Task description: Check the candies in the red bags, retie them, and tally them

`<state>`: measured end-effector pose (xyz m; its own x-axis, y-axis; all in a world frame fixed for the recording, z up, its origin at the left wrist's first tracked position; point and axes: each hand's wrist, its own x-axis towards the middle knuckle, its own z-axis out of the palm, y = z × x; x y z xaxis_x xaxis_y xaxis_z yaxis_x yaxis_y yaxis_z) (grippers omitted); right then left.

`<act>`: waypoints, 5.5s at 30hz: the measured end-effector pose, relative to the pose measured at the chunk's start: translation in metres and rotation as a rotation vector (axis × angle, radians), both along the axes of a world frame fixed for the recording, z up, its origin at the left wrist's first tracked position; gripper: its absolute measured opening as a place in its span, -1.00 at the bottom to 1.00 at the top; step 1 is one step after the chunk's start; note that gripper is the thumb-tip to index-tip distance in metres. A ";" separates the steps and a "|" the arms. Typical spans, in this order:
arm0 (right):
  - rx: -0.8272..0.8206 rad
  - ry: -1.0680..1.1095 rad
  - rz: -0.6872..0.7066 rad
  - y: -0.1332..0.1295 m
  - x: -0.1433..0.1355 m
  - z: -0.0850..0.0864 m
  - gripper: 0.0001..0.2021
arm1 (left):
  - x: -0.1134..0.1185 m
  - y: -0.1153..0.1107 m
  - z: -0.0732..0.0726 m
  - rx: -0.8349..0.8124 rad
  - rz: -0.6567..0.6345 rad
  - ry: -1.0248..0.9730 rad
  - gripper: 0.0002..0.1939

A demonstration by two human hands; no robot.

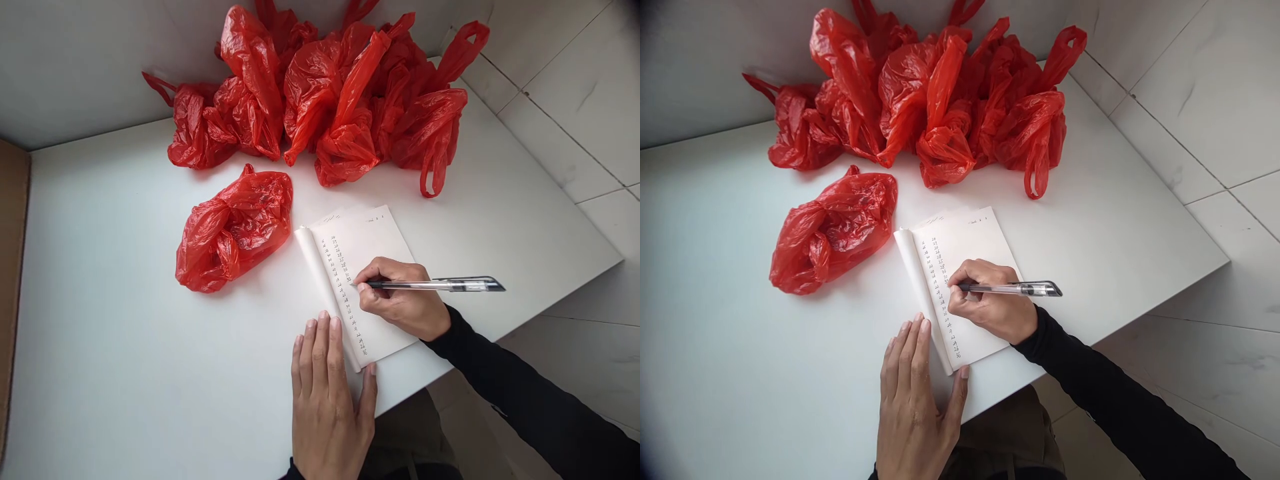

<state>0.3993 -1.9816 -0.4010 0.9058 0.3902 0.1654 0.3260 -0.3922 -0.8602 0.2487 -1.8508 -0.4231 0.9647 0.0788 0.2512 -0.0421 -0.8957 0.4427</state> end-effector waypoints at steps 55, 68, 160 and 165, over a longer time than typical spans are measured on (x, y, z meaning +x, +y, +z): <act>-0.014 0.014 -0.014 -0.003 0.000 0.001 -0.83 | 0.002 0.000 0.001 -0.005 0.003 0.013 -0.18; -0.026 -0.004 -0.008 -0.003 -0.001 0.001 -0.83 | 0.002 -0.002 0.001 -0.002 0.004 0.010 -0.19; -0.014 -0.007 -0.004 -0.004 0.000 0.001 -0.82 | 0.001 -0.001 0.002 -0.005 -0.003 0.013 -0.20; -0.017 -0.019 0.005 -0.004 0.000 0.000 -0.82 | 0.002 -0.001 0.002 -0.004 -0.003 0.003 -0.19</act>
<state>0.3991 -1.9853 -0.4009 0.9003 0.3980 0.1762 0.3446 -0.4044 -0.8472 0.2508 -1.8523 -0.4211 0.9657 0.0772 0.2480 -0.0433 -0.8937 0.4466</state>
